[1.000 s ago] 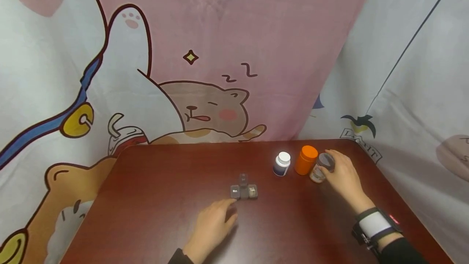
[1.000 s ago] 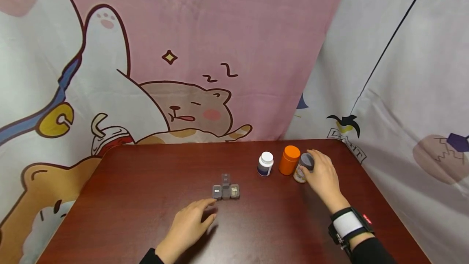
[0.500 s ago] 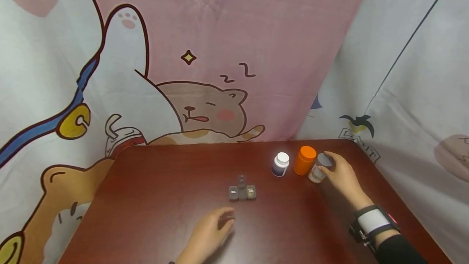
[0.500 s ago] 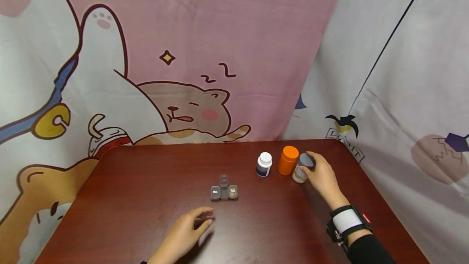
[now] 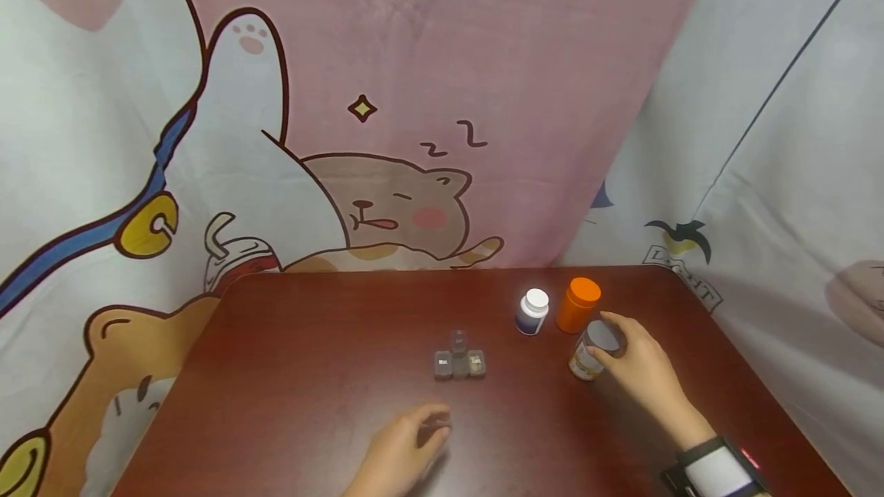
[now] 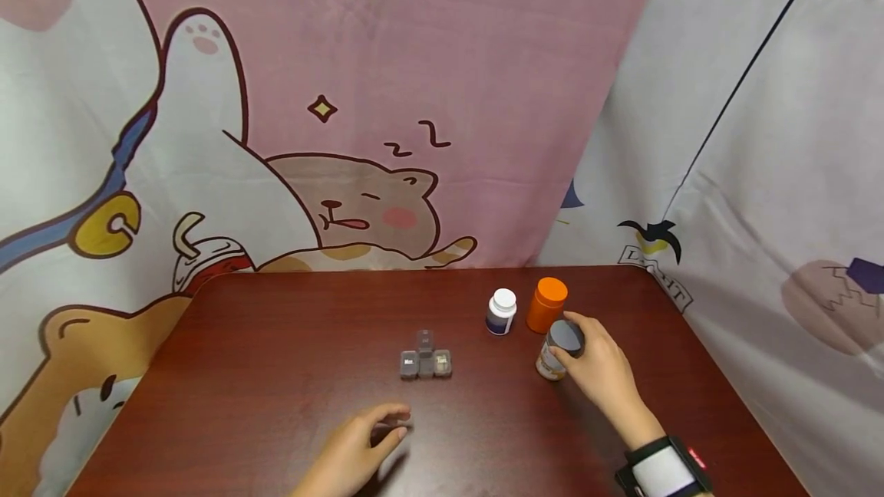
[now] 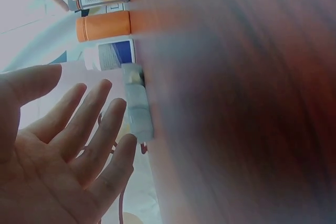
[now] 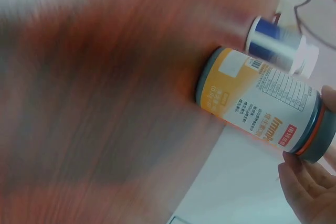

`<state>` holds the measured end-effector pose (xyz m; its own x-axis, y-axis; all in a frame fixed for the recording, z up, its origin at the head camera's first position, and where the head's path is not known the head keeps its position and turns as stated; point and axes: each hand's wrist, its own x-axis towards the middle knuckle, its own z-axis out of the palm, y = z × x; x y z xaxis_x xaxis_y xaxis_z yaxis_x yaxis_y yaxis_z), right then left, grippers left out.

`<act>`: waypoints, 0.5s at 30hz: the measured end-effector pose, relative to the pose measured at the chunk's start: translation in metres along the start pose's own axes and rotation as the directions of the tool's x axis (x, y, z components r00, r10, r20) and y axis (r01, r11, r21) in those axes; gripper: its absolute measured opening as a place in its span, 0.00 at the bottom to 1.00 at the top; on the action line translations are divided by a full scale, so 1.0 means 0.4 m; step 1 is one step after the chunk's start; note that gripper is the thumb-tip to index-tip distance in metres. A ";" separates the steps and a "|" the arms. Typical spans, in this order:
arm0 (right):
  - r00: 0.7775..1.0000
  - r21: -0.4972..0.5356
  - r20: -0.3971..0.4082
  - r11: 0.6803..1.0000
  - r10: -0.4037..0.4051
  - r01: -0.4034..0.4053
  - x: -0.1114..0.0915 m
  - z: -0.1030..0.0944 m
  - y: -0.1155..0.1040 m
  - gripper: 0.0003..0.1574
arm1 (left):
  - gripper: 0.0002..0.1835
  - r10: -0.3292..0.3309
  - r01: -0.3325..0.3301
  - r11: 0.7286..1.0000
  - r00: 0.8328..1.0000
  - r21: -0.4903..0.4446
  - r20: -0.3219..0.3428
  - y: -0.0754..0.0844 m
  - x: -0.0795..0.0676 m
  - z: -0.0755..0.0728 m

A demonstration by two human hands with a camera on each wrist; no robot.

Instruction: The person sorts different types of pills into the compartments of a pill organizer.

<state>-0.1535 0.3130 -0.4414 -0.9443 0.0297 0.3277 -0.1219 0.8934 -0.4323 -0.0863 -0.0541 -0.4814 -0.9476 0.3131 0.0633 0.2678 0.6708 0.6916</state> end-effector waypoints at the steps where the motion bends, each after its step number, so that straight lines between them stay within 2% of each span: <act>1: 1.000 -0.002 -0.001 1.000 -0.010 0.010 -0.010 0.002 -0.010 0.40 | 0.17 0.003 -0.003 1.000 1.000 -0.003 0.008 0.002 -0.002 0.002; 5: 0.996 -0.008 -0.025 0.997 -0.081 0.081 -0.049 0.014 -0.053 0.40 | 0.18 0.002 -0.002 1.000 1.000 -0.018 0.027 0.008 -0.007 0.011; 9: 0.982 -0.017 -0.053 0.984 -0.179 0.178 -0.085 0.032 -0.104 0.41 | 0.20 0.019 -0.018 1.000 0.999 -0.023 0.030 0.013 -0.009 0.024; 15: 0.962 0.011 -0.010 0.962 -0.272 0.272 -0.134 0.062 -0.202 0.42 | 0.27 0.042 -0.041 0.999 0.998 -0.036 0.038 0.026 -0.004 0.044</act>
<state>-0.1007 0.2279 -0.4448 -0.8725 -0.2097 0.4413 -0.3774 0.8629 -0.3361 -0.0788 -0.0356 -0.4868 -0.9281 0.3668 0.0648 0.3000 0.6330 0.7137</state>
